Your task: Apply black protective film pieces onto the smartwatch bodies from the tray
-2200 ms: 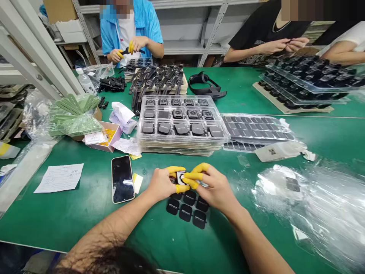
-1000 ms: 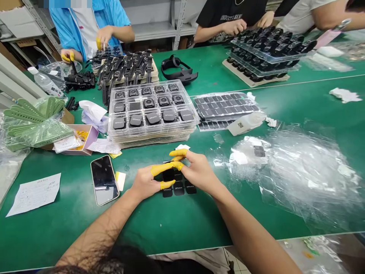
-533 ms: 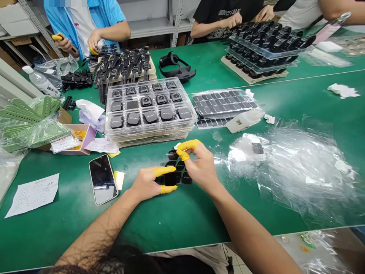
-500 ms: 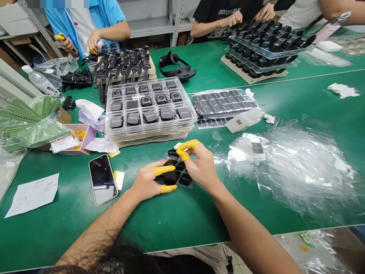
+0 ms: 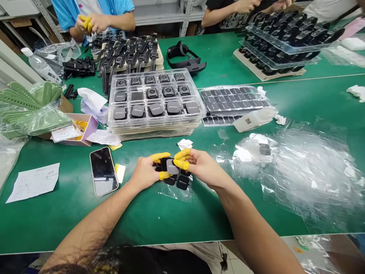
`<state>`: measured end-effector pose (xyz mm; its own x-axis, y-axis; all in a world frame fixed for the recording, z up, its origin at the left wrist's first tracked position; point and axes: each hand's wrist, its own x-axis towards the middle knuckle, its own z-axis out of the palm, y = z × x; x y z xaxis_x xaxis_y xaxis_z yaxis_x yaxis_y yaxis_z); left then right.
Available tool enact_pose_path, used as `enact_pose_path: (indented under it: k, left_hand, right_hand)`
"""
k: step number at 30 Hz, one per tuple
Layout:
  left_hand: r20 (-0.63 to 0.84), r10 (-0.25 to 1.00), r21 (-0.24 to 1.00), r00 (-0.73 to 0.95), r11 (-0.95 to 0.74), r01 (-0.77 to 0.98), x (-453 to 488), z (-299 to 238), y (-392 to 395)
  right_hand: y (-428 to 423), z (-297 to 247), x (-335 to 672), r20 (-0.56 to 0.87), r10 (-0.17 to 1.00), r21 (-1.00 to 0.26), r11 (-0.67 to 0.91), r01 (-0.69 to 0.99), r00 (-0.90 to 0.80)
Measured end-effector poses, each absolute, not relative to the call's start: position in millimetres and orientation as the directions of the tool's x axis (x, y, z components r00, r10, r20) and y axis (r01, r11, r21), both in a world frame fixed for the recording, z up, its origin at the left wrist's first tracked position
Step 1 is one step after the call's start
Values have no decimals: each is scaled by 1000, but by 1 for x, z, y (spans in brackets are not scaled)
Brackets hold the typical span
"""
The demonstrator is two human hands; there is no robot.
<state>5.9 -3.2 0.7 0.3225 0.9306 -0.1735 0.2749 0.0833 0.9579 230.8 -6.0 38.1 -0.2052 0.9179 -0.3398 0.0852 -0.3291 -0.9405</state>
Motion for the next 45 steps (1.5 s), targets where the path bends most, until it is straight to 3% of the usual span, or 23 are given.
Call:
enact_pose_path:
  k: [6, 26, 29, 32, 34, 38, 45]
  left_hand:
    - [-166, 931, 901, 326, 9, 434, 7, 9, -6]
    - [-171, 921, 910, 351, 11, 413, 7, 9, -5]
    - [-170, 921, 917, 352, 16, 400, 7, 9, -5]
    - [-172, 925, 924, 340, 32, 380, 7, 7, -6]
    - [-178, 926, 932, 334, 49, 360, 7, 6, -5]
    - [-172, 917, 942, 361, 46, 332, 5, 7, -3]
    - [-111, 943, 928, 313, -15, 372, 9, 8, -8]
  right_hand:
    - [-8, 27, 213, -411, 899, -911, -410, 33, -152]
    - [-7, 28, 212, -448, 887, -894, -443, 64, -110]
    - [-10, 27, 214, -406, 906, -908, -387, 160, -117]
    - [-13, 27, 217, -261, 965, -899, -241, 367, -6]
    - [-16, 27, 218, -196, 980, -892, -191, 411, 30]
    - [-18, 25, 212, -268, 953, -937, -225, 268, -138]
    - [-21, 12, 199, -320, 930, -942, -294, 161, -179]
